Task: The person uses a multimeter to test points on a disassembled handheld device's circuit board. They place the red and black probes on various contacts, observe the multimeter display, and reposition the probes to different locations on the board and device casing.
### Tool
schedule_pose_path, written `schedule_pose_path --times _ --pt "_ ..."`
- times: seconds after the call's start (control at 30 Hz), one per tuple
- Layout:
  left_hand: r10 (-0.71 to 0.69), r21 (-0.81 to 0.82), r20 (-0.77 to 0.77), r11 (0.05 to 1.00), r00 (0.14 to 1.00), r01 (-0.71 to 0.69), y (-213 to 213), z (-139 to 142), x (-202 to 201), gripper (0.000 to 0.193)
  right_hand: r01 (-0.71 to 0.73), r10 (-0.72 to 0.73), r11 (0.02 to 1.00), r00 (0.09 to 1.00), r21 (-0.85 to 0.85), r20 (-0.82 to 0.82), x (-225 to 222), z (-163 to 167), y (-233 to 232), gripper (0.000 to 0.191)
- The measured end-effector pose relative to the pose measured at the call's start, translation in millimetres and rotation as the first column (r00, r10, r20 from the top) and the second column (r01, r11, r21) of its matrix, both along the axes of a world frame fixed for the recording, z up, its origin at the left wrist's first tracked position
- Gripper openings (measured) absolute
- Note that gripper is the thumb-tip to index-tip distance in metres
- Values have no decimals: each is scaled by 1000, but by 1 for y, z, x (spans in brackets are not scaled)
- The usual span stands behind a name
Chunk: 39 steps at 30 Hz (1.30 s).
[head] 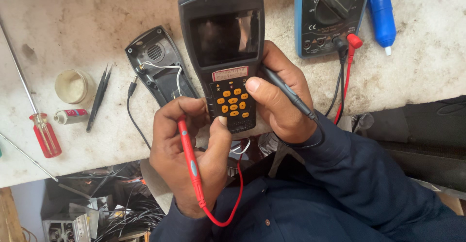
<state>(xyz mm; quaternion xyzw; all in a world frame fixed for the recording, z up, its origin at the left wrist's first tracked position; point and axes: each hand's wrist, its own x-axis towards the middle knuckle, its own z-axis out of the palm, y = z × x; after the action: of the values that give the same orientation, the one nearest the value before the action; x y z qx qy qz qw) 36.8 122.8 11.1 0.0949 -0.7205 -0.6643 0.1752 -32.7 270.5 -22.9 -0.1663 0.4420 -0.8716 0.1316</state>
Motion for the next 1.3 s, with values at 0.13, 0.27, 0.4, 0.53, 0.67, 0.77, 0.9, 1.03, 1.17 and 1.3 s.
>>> schedule_pose_path --times 0.13,0.27,0.4,0.53,0.67,0.77,0.9,1.03,1.17,1.3 --pt "18 -35 6 999 1000 -18 1 -1 0 37 8 -8 1000 1000 12 6 0 1 1 39" --pt "12 14 28 1000 1000 -12 2 -1 0 35 16 -16 1000 999 2 35 0 1 -1 43" --pt "9 21 41 1000 999 -10 3 -3 -3 33 37 -36 999 998 -11 56 -3 -1 -4 41" --pt "-27 81 23 996 999 25 3 -8 -10 34 49 -48 998 998 -30 50 -8 -3 -5 38" --pt "-36 98 -11 994 999 37 4 -13 -14 35 52 -51 998 998 -20 33 -13 -3 -6 36" --pt "-29 110 -7 994 1000 29 6 -15 -15 36 73 -73 997 997 23 2 -14 1 -7 39" --pt "-19 144 -15 989 1000 21 9 -16 -15 37 117 -104 981 990 155 -92 -13 10 -5 47" --pt "15 188 -3 982 1000 -14 12 -20 -18 37 124 -101 974 987 188 -126 -13 14 -3 48" --pt "-6 235 -37 972 999 14 10 -24 -20 37 104 -92 987 990 124 -104 -15 11 -6 46" --pt "-20 214 -73 976 997 36 10 -26 -21 36 103 -88 987 989 126 -120 -17 6 -4 42"
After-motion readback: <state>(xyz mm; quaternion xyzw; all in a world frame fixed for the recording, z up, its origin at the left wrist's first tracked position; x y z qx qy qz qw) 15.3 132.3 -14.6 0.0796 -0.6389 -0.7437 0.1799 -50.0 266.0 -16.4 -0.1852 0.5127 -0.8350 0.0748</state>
